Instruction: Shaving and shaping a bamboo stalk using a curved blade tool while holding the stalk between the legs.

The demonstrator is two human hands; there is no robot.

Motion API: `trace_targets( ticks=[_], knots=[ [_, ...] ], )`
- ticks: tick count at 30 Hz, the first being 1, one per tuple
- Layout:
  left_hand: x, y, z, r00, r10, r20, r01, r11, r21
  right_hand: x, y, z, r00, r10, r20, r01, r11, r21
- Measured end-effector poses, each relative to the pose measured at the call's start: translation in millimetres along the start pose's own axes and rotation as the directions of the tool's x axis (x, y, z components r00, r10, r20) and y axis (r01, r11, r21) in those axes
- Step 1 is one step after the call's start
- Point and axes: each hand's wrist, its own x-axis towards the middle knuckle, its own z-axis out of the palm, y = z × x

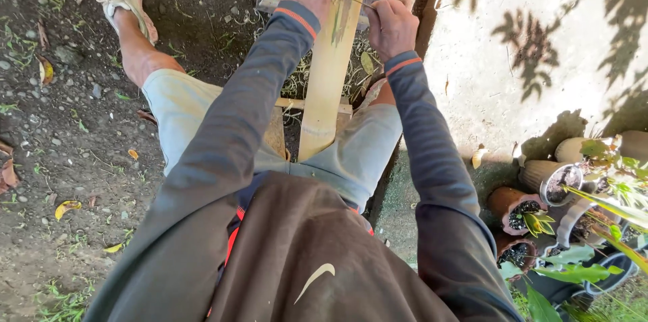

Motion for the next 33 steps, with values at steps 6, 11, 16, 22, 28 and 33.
trace_targets(
  ticks=[6, 11, 16, 22, 28, 33],
  knots=[
    [-20.3, 2.1, -21.3, 0.997, -0.054, 0.047, 0.062, 0.979, -0.196, 11.9, 11.6, -26.6, 0.982, 0.000, 0.188, -0.007, 0.999, 0.036],
    [-16.2, 4.5, -29.8, 0.989, -0.106, -0.104, 0.066, 0.941, -0.331, 26.2, 5.5, -30.3, 0.984, 0.084, 0.158, -0.101, 0.989, 0.104],
    [2.2, 2.0, -16.8, 0.963, -0.196, -0.185, 0.099, 0.895, -0.435, 31.4, 9.9, -21.7, 0.980, 0.177, 0.094, -0.191, 0.964, 0.186],
    [18.9, -9.9, 13.9, 0.917, -0.390, -0.081, 0.281, 0.777, -0.563, 33.6, 28.7, -2.7, 0.883, 0.424, 0.204, -0.465, 0.850, 0.246],
    [11.4, -14.7, 26.0, 0.915, -0.308, -0.259, 0.140, 0.847, -0.513, 29.0, 11.5, -5.1, 0.850, 0.513, 0.123, -0.527, 0.817, 0.236],
    [-8.7, -14.1, 22.9, 0.944, -0.214, -0.251, 0.045, 0.837, -0.545, -3.8, 15.0, 9.5, 0.974, 0.140, -0.179, -0.171, 0.971, -0.167]
  ],
)
